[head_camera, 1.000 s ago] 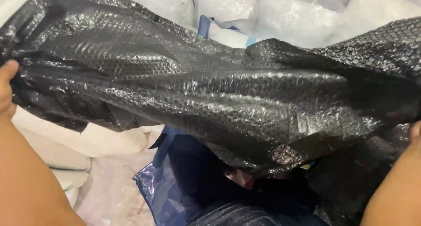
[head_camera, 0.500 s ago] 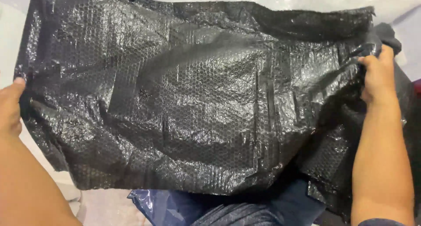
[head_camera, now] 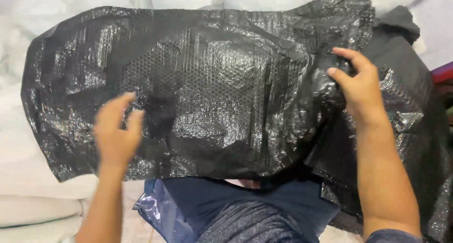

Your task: The person is putting a pillow into a blue protective bag and then wrapping it in black bubble wrap for shipping.

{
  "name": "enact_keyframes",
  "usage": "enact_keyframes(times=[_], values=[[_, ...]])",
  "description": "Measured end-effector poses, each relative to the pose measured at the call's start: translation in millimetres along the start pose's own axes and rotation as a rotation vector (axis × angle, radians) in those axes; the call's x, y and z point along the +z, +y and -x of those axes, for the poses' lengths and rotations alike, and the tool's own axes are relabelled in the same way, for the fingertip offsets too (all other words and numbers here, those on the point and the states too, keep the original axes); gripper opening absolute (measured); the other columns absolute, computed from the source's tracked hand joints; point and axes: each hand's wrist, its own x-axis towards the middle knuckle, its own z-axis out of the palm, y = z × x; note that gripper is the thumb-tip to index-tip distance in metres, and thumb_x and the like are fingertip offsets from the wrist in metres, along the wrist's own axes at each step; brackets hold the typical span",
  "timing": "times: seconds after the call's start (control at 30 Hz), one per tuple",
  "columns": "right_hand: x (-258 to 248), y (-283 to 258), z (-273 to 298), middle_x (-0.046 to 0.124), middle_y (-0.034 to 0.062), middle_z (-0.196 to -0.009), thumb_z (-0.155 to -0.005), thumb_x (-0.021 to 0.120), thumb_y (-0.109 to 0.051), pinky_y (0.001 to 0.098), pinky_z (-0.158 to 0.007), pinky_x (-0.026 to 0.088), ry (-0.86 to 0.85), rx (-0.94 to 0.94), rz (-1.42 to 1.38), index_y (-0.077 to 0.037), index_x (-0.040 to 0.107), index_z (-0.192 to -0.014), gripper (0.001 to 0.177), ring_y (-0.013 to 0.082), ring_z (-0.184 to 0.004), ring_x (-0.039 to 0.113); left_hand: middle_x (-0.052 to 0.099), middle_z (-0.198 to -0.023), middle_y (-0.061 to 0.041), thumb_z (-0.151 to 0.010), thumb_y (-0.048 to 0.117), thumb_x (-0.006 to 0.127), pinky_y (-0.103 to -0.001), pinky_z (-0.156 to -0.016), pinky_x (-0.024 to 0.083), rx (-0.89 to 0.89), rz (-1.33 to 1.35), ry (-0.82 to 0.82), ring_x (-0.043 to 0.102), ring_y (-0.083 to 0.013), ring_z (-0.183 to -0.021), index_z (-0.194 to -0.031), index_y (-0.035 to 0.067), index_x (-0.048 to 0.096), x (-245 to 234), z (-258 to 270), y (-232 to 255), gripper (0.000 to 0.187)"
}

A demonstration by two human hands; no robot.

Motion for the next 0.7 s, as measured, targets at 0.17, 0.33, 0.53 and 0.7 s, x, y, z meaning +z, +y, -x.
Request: enact_keyframes(times=[0.17,0.33,0.53,0.7], values=[[69,-27,27,0.049,0.0234,-0.147,-0.087,0.073,-0.004,0.0474,-0.113,0.041,-0.137,-0.126,0.152,-0.007,0.049,-0.15,0.066,0.0355,-0.136,0.05,0.052,-0.148,-0.024,-0.066,0.04,0.092,-0.052,-0.097,0.056,-0.372,1.027,-0.606,0.058,-0.0418,-0.129,-0.156,0.004,0.025,70,6,160,0.117],[108,-66,57,0.045,0.0264,-0.151,-0.095,0.059,-0.005,0.0534,-0.105,0.051,-0.344,-0.243,-0.001,-0.016,0.017,-0.164,0.082,0.0414,-0.132,0.054,0.039,-0.157,-0.027,-0.067,0.032,0.089,-0.057,-0.111,0.047,-0.563,1.131,-0.637,0.045,-0.0487,-0.139,-0.163,0.01,-0.002,110,-9,203,0.134],[109,-22,63,0.062,0.0177,-0.14,-0.102,0.046,-0.008,0.0431,-0.104,0.055,-0.388,-0.295,-0.337,-0.013,0.025,-0.16,0.062,0.0292,-0.121,0.067,0.064,-0.119,-0.021,-0.076,-0.004,0.078,-0.049,-0.097,0.053,-0.772,1.076,-0.163,0.062,-0.0343,-0.114,-0.134,0.001,0.055,127,-7,169,0.063],[65,70,75,0.071,0.0179,-0.11,-0.097,0.061,0.005,0.0339,-0.066,0.066,0.225,-0.219,0.074,-0.001,0.062,-0.133,0.037,0.0311,-0.091,0.075,0.068,-0.101,-0.016,-0.075,-0.013,0.067,-0.049,-0.081,0.06,-1.003,1.174,0.097,0.071,-0.0315,-0.091,-0.119,0.008,0.064,106,7,83,0.05]])
